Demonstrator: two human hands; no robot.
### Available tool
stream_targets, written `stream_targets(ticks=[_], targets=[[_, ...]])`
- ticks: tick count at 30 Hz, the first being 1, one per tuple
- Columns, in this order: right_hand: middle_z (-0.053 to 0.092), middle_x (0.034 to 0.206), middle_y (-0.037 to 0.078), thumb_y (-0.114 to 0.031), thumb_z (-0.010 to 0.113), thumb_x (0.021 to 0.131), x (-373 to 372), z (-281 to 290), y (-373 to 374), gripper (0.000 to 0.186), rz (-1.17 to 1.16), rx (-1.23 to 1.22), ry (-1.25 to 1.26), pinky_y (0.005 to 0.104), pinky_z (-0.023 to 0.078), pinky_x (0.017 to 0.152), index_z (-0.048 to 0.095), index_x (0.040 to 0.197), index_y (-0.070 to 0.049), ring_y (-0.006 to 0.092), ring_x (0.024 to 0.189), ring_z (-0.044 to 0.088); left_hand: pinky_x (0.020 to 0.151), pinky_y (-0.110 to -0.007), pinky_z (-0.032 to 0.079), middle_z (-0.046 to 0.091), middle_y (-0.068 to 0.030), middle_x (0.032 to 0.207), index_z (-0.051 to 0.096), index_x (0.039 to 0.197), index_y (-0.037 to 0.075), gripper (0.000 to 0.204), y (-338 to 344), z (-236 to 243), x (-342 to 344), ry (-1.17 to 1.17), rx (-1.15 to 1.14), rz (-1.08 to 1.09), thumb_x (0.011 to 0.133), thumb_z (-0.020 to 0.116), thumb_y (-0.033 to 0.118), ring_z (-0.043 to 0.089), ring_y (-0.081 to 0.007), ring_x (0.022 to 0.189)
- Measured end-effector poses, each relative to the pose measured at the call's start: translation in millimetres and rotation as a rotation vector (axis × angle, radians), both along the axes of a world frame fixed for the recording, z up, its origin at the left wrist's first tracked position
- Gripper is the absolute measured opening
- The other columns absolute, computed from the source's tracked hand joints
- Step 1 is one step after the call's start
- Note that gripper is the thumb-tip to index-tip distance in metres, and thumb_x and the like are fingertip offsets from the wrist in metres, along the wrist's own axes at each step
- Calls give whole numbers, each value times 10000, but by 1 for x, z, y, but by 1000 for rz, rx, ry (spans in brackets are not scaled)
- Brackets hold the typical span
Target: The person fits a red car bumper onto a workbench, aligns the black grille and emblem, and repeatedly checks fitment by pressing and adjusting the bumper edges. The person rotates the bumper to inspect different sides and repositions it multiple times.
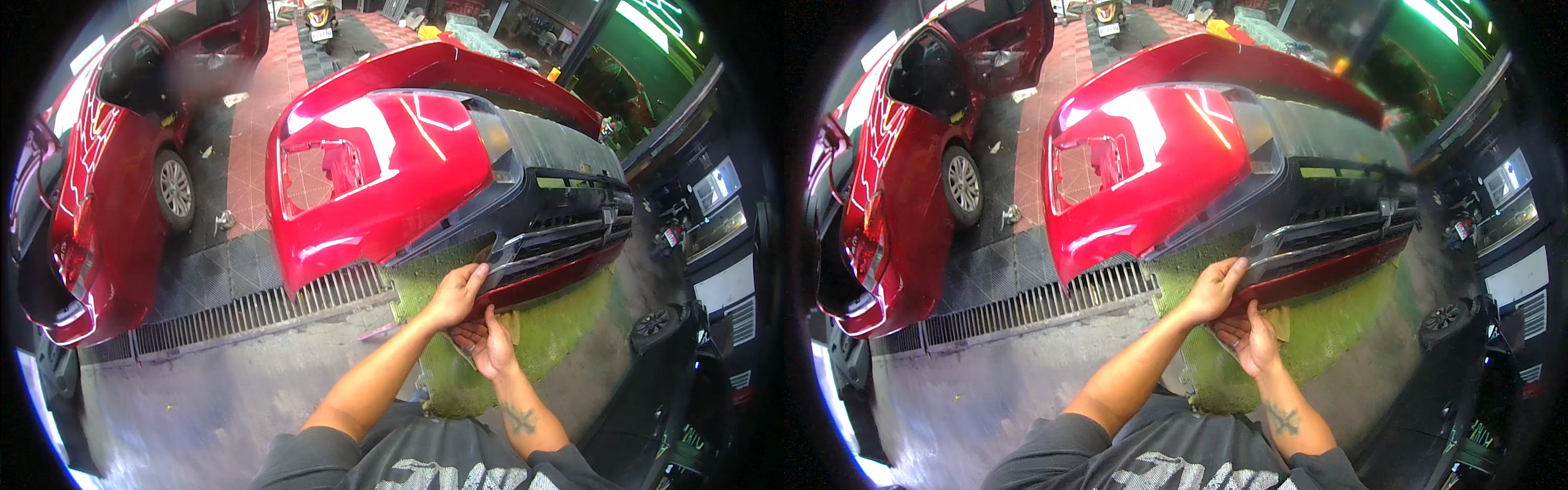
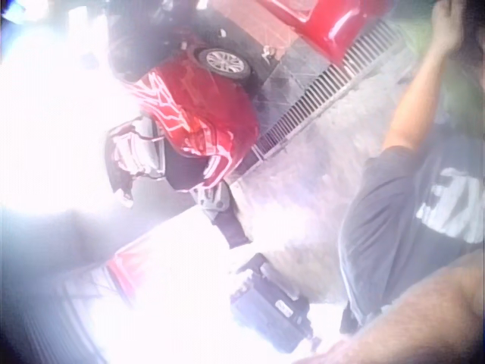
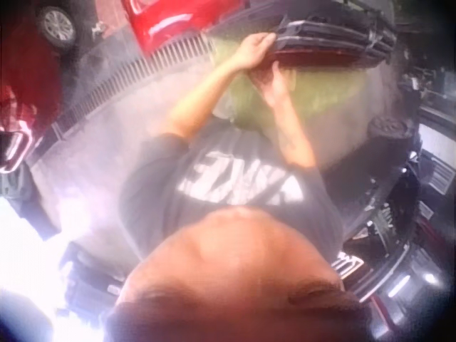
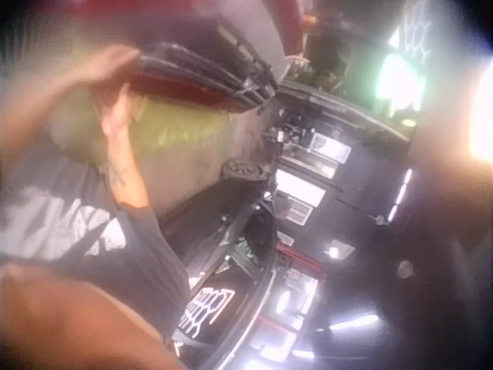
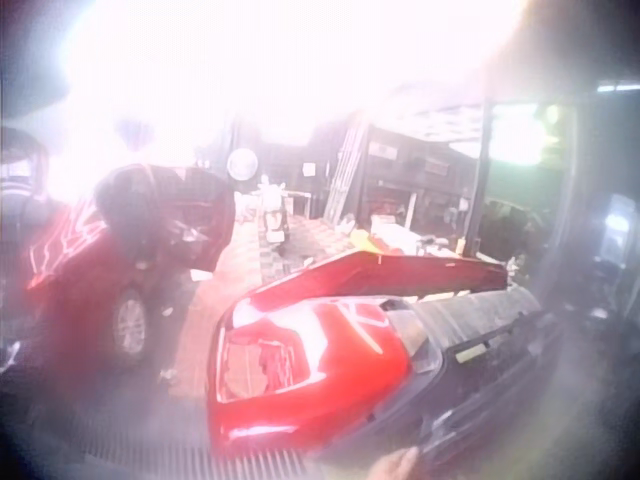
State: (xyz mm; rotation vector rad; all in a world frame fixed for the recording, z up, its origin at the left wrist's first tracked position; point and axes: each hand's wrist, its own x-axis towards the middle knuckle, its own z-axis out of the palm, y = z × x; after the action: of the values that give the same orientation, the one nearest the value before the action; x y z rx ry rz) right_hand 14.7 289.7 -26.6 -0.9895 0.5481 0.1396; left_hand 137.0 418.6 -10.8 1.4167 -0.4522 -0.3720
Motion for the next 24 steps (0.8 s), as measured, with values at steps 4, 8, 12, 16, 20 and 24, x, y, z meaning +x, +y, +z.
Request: stream_targets(ticks=[4,8,12,16,20,24], targets=[[732,1046,182,-557,528,1090,0,4,4,560,-18,7,12,430,599,909,629,1225,-23,296,999,739,704,-389,479,574,-128,743,661,1012,-22,444,-3,7,-9,-82,106,161,1127,524,384,515,-169,738],[721,1058,186,-543,533,1093,-2,5,0,561,-8,-2,-4,414,599,891,620,1243,-9,292,977,732,717,-353,461,573,-34,767,649,973,-15,427,-9,-3,-10,-60,72,135,1137,518,356,483,-132,778],[727,1101,201,-459,542,1111,-7,8,-12,442,146,163,-32,433,611,864,570,1290,-55,325,1035,740,775,-322,475,608,8,860,672,1031,-12,425,-11,3,-12,-69,116,126,1150,500,357,505,-104,847],[714,1213,221,-346,539,1124,-40,8,-49,360,374,239,-48,441,618,854,521,1356,-72,351,1091,736,822,-326,521,710,-77,934,703,1127,-11,353,-17,7,-19,-79,181,352,1107,596,324,622,-141,902],[695,1269,227,-271,570,1108,-138,2,-119,439,600,86,-31,431,613,888,502,1451,-6,335,1123,722,909,-411,550,736,-195,1108,709,1163,-12,299,-20,3,-54,-302,248,753,1026,687,253,717,-298,1027],[698,1268,215,-249,590,1095,-252,-35,-244,429,607,-65,32,423,614,885,535,1437,3,313,1107,721,931,-436,516,716,-195,1056,726,1109,10,226,-39,-3,-142,-392,423,992,991,709,201,683,-346,1032]])
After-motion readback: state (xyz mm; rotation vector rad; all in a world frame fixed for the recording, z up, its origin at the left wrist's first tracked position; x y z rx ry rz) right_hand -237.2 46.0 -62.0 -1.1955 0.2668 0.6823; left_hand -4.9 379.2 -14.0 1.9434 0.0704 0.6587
